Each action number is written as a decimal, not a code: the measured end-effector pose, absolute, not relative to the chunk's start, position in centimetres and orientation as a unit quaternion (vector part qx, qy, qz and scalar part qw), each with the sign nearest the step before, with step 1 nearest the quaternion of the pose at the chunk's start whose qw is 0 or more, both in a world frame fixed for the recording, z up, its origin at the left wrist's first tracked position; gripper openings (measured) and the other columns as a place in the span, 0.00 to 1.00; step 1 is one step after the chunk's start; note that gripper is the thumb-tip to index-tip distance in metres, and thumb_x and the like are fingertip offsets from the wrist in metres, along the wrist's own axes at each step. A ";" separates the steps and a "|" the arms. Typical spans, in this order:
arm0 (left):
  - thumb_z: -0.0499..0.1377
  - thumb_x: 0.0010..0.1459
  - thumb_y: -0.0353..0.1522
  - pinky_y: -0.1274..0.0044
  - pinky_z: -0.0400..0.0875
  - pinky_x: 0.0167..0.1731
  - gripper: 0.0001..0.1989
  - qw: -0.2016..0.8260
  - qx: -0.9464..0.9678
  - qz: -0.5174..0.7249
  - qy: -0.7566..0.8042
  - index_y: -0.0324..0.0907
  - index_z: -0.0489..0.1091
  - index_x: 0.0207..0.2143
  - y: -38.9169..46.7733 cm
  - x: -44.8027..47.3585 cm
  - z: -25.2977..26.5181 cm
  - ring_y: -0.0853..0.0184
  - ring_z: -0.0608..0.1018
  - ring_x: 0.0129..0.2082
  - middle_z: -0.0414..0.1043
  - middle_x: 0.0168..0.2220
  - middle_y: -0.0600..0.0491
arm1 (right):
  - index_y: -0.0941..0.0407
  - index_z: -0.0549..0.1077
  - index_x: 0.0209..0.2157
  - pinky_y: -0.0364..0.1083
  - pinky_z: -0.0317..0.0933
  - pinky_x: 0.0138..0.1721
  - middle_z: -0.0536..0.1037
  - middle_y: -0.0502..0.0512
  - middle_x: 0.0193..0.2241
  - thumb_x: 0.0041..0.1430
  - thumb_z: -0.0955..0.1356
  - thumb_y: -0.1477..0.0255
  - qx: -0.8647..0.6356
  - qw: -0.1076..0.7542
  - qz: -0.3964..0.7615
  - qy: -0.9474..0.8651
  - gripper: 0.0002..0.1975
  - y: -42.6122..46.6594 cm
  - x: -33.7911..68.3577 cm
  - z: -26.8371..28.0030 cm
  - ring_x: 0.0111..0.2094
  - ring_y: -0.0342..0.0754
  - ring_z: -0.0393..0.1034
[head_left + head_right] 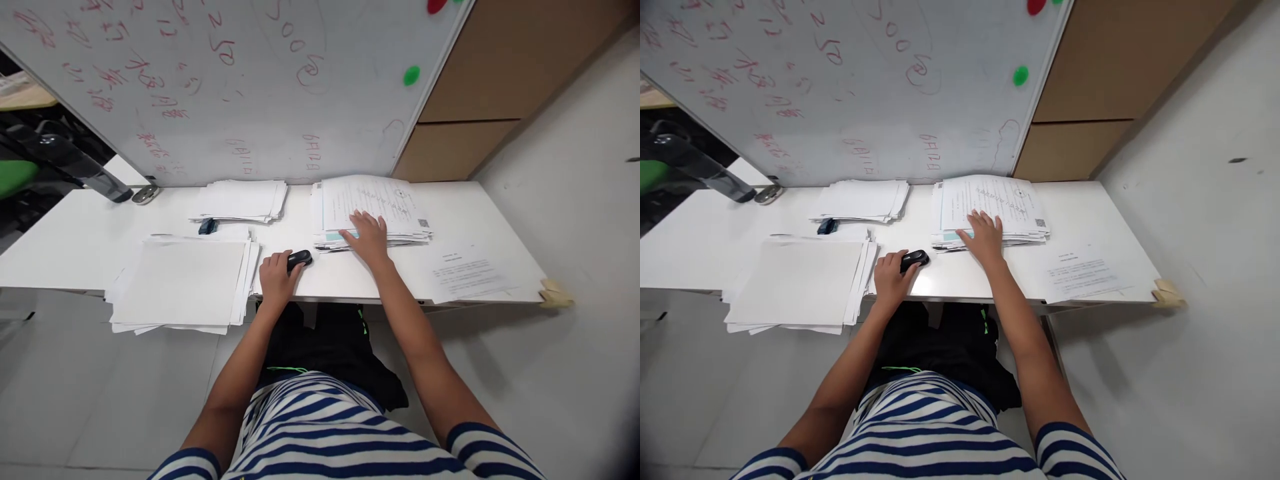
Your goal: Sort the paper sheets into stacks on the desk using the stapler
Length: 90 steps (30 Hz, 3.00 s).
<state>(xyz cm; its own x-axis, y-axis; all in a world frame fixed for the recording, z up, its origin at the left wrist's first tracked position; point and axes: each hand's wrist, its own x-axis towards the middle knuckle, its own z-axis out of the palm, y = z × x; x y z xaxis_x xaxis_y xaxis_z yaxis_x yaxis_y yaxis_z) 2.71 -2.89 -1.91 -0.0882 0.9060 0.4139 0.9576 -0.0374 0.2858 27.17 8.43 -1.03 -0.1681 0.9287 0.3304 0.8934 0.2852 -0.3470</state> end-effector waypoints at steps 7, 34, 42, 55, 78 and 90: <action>0.53 0.63 0.47 0.66 0.65 0.46 0.23 0.045 -0.675 -0.266 -0.687 0.44 0.69 0.53 -2.8 2.7 -2.0 0.55 0.72 0.46 0.74 0.46 0.45 | 0.53 0.71 0.56 0.65 0.32 0.66 0.70 0.57 0.60 0.67 0.58 0.57 -0.601 0.264 0.020 -0.754 0.24 8.0 27.2 -0.9 0.63 0.58 0.60; 0.57 0.62 0.45 0.67 0.62 0.44 0.22 0.055 -0.680 -0.284 -0.673 0.42 0.70 0.52 -2.8 2.5 -2.5 0.55 0.72 0.44 0.74 0.44 0.44 | 0.69 0.67 0.54 0.56 0.66 0.52 0.66 0.76 0.60 0.62 0.57 0.85 -0.476 -0.005 -0.069 -0.877 0.20 8.4 27.9 2.8 0.61 0.64 0.63; 0.55 0.62 0.46 0.67 0.61 0.43 0.23 0.062 -0.686 -0.289 -0.665 0.42 0.70 0.52 -2.8 2.5 -2.6 0.54 0.72 0.44 0.74 0.44 0.44 | 0.72 0.57 0.61 0.54 0.70 0.45 0.63 0.82 0.60 0.48 0.59 0.94 -0.414 -0.131 -0.131 -0.891 0.36 8.6 27.8 4.1 0.60 0.64 0.64; 0.55 0.62 0.46 0.68 0.62 0.40 0.22 0.077 -0.687 -0.285 -0.664 0.42 0.69 0.52 -2.9 2.4 -2.7 0.55 0.72 0.43 0.74 0.44 0.45 | 0.69 0.63 0.56 0.48 0.64 0.37 0.77 0.73 0.46 0.57 0.60 0.88 -0.440 -0.077 -0.110 -0.888 0.24 8.9 28.4 3.9 0.44 0.58 0.75; 0.58 0.60 0.45 0.57 0.52 0.60 0.26 0.028 -0.643 -0.372 -0.669 0.41 0.67 0.55 -3.4 2.7 -2.2 0.51 0.68 0.57 0.71 0.52 0.40 | 0.55 0.74 0.46 0.46 0.67 0.35 0.80 0.55 0.34 0.68 0.60 0.61 -0.505 0.448 0.066 -0.735 0.17 1.1 27.6 9.2 0.32 0.48 0.73; 0.59 0.60 0.45 0.74 0.71 0.42 0.14 -0.294 -0.591 -0.544 -0.518 0.45 0.73 0.36 -7.2 3.3 6.3 0.66 0.77 0.39 0.76 0.36 0.53 | 0.54 0.76 0.38 0.45 0.68 0.31 0.76 0.50 0.30 0.58 0.70 0.59 -0.433 0.696 0.213 -0.532 0.13 -1.8 31.4 13.4 0.29 0.43 0.71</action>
